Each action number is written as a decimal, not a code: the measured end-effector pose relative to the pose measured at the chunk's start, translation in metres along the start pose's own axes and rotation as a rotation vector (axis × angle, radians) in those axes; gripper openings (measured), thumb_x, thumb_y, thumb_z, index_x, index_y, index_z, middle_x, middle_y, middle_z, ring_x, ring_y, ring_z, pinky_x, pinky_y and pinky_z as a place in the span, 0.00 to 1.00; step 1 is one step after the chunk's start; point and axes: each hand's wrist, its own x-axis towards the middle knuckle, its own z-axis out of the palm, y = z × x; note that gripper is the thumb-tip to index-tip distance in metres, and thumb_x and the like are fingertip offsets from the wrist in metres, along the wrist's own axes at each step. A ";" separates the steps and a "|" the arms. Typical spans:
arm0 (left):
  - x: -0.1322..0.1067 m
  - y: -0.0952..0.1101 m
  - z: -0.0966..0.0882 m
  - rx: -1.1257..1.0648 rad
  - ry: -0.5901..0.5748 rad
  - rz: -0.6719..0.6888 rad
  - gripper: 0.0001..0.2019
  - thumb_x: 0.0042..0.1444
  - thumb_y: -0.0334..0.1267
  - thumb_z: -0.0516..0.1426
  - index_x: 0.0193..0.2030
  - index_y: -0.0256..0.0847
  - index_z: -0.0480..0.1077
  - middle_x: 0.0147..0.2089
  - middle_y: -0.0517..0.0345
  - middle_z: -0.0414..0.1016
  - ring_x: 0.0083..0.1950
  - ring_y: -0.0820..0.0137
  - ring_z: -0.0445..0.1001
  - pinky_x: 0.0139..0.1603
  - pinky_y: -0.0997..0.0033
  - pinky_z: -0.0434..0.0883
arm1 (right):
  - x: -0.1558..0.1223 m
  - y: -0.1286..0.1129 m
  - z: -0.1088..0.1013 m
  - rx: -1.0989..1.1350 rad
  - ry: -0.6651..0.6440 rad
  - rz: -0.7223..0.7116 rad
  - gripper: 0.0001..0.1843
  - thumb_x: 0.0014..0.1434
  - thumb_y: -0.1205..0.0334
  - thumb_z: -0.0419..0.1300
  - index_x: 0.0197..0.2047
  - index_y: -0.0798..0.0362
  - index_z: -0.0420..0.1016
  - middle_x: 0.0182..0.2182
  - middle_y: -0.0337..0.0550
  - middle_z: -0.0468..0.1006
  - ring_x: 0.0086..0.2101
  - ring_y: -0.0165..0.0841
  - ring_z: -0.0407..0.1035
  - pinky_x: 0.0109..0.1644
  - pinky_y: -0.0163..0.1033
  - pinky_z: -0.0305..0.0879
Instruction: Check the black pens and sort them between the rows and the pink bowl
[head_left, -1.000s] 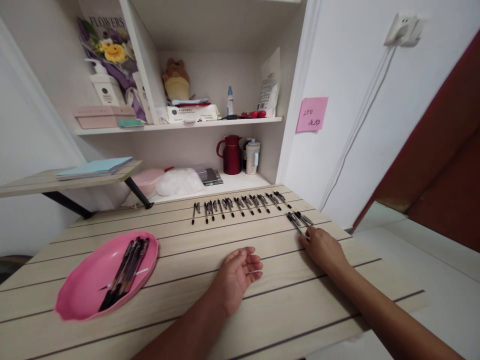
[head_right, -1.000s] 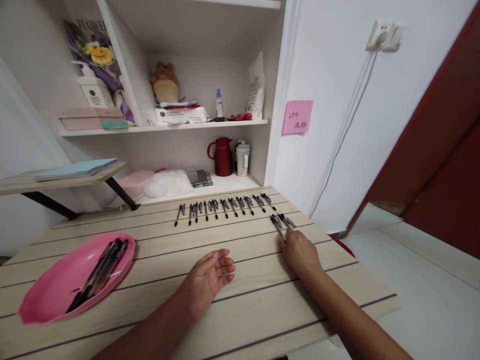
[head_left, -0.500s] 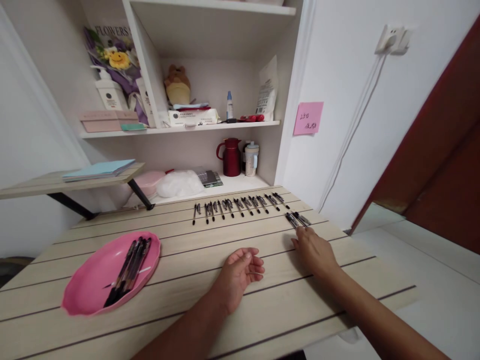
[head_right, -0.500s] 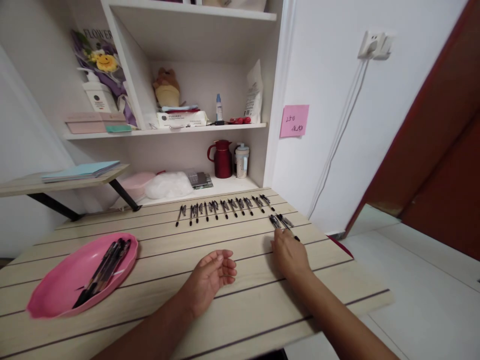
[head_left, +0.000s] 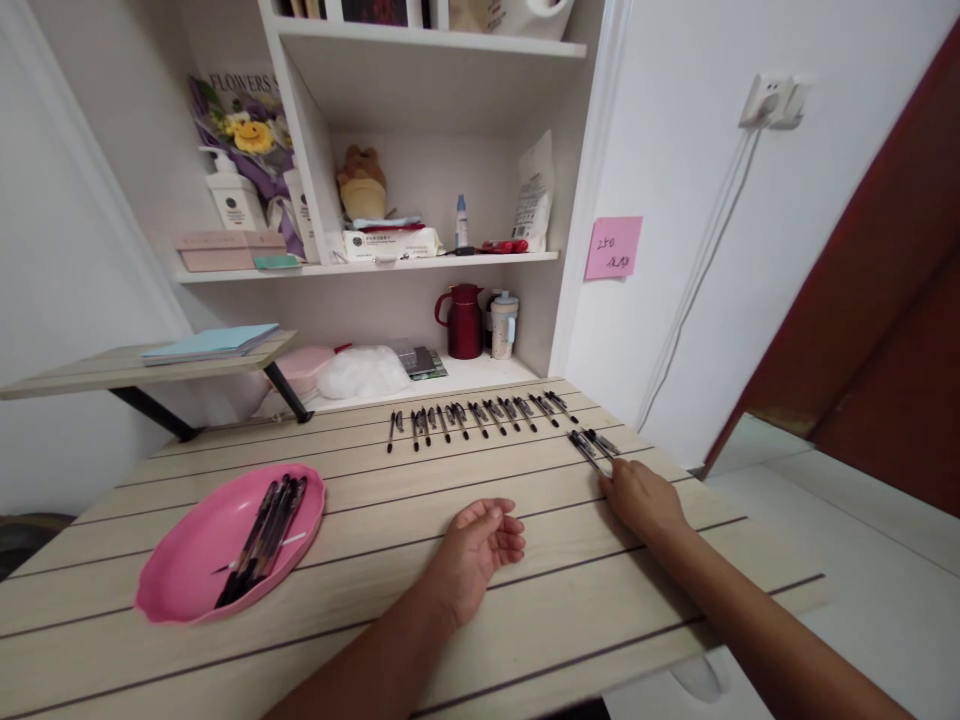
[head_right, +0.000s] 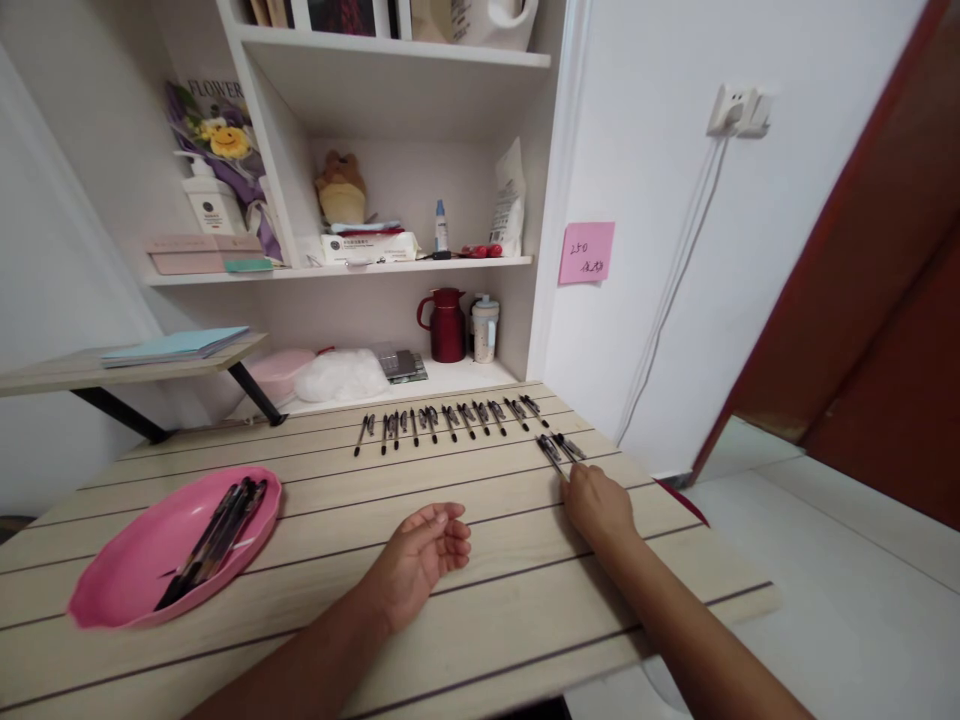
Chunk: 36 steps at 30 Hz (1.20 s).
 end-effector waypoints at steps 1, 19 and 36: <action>0.000 0.000 0.000 0.000 0.001 -0.002 0.12 0.51 0.39 0.57 0.41 0.35 0.67 0.31 0.52 0.72 0.30 0.72 0.70 0.36 0.68 0.64 | 0.001 0.000 -0.001 0.003 -0.001 0.004 0.18 0.59 0.56 0.46 0.39 0.59 0.71 0.38 0.57 0.74 0.37 0.43 0.70 0.36 0.42 0.59; -0.003 0.012 0.012 0.126 0.049 0.019 0.14 0.47 0.40 0.60 0.39 0.36 0.68 0.30 0.54 0.72 0.29 0.73 0.70 0.36 0.70 0.64 | -0.044 -0.073 -0.033 0.094 0.005 -0.242 0.14 0.60 0.61 0.45 0.38 0.58 0.69 0.36 0.54 0.74 0.33 0.36 0.71 0.32 0.36 0.58; -0.092 0.189 -0.155 1.980 0.829 -0.308 0.10 0.46 0.34 0.49 0.28 0.34 0.70 0.30 0.41 0.73 0.30 0.56 0.72 0.29 0.64 0.61 | -0.068 -0.172 -0.023 0.248 -0.057 -0.668 0.15 0.60 0.59 0.45 0.38 0.56 0.70 0.35 0.51 0.76 0.33 0.36 0.71 0.34 0.36 0.59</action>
